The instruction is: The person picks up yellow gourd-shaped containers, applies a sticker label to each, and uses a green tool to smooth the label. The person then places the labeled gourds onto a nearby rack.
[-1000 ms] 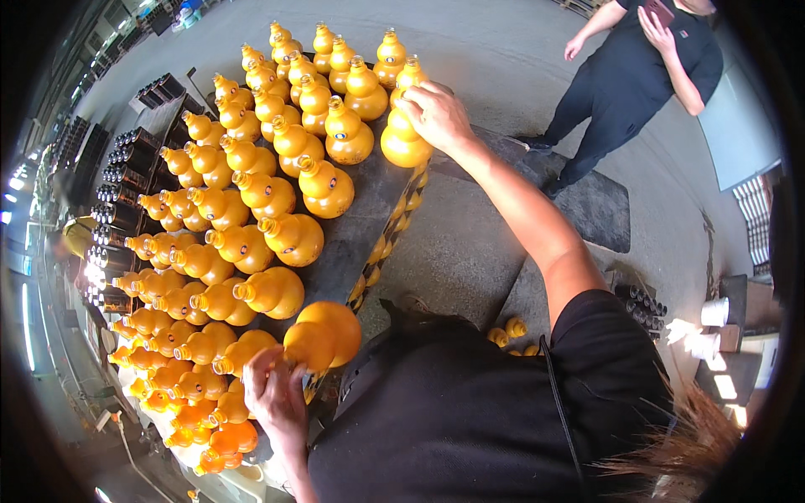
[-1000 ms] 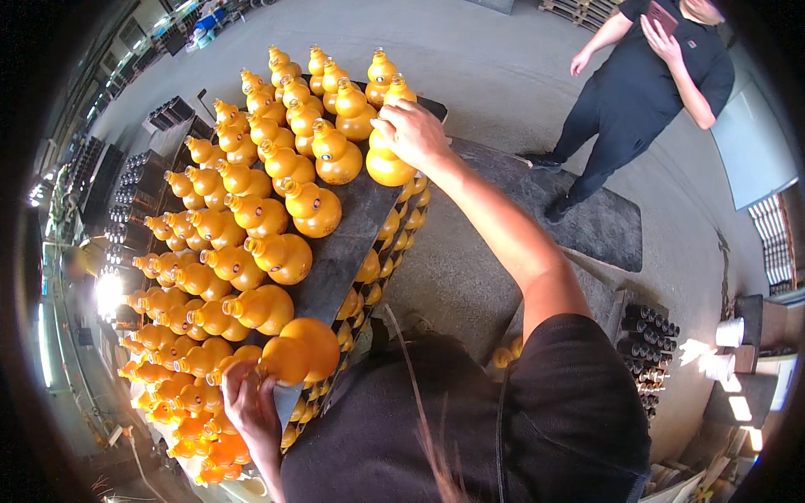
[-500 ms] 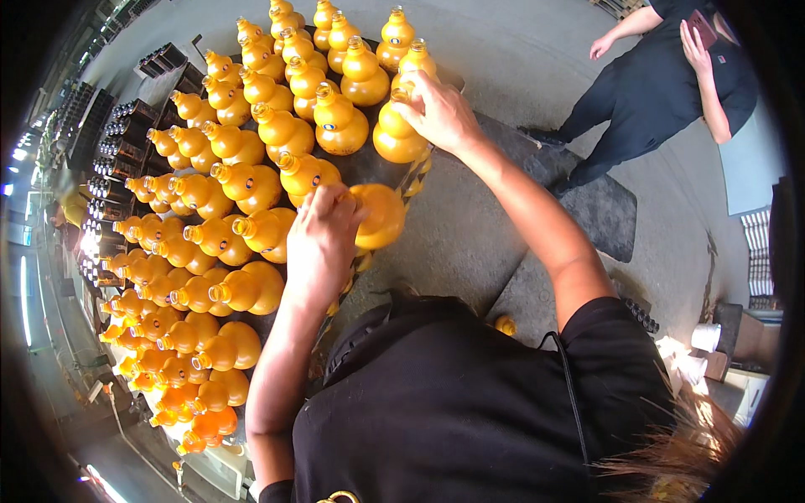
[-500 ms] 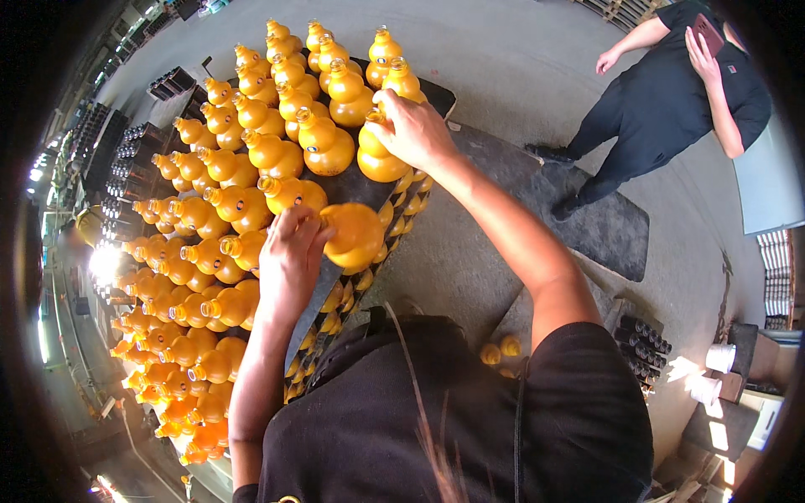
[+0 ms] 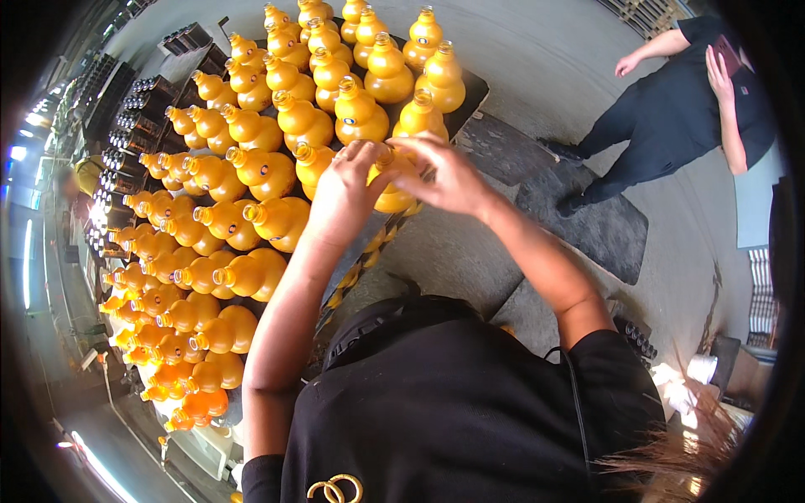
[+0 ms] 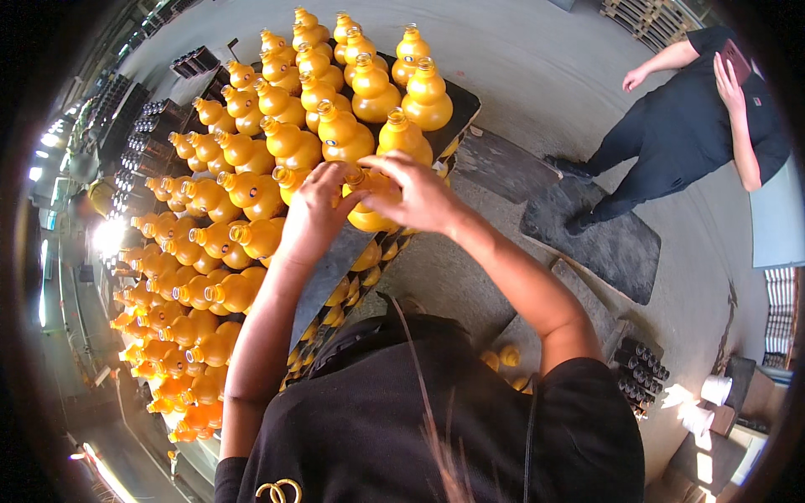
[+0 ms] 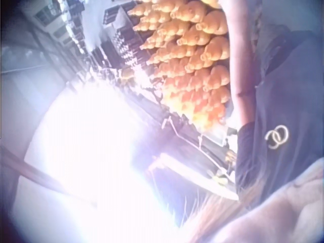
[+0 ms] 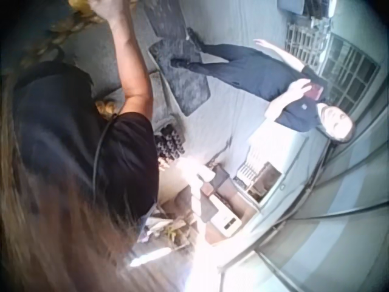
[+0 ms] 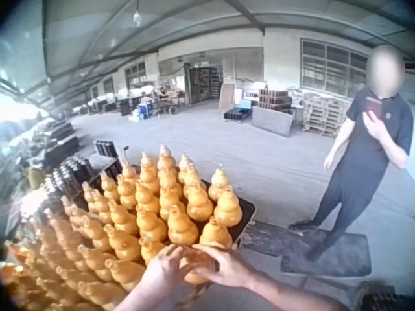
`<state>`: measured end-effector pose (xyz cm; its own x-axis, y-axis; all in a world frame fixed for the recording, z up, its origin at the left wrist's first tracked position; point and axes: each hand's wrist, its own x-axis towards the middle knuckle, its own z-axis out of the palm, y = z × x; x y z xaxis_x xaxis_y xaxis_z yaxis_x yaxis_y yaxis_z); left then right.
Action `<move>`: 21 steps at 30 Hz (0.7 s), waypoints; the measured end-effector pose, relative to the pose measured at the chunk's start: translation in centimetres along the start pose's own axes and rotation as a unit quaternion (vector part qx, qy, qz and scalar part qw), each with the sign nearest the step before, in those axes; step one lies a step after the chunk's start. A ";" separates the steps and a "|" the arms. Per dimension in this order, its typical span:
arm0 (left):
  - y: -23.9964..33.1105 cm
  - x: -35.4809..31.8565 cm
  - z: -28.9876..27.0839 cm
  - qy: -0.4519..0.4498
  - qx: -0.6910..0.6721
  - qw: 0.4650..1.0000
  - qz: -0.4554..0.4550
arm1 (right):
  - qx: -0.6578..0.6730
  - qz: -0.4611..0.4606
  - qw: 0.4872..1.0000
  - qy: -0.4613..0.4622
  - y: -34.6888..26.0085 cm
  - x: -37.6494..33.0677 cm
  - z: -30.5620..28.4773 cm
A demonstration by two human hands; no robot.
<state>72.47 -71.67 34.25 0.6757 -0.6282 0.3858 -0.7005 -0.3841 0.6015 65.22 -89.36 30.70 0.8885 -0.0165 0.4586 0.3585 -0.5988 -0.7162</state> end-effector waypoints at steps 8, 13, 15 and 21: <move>-6.5 0.4 -5.2 -0.003 0.110 0.991 -0.075 | -0.003 -0.014 1.000 0.012 -0.2 1.8 2.7; -7.1 0.6 -4.5 0.020 0.096 0.992 -0.079 | -0.024 -0.037 0.998 0.048 -0.2 2.3 3.6; -7.4 0.8 -4.5 0.026 0.095 0.993 -0.072 | -0.024 -0.051 0.997 0.059 -0.3 2.5 3.9; -7.8 1.0 -4.5 0.024 0.111 0.991 -0.073 | -0.026 -0.050 0.997 0.055 -0.2 2.7 4.4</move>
<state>79.63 -66.26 33.12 0.7798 -0.5237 0.3429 -0.6244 -0.6113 0.4863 68.80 -85.78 29.84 0.8115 -0.0409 0.5829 0.4256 -0.6421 -0.6376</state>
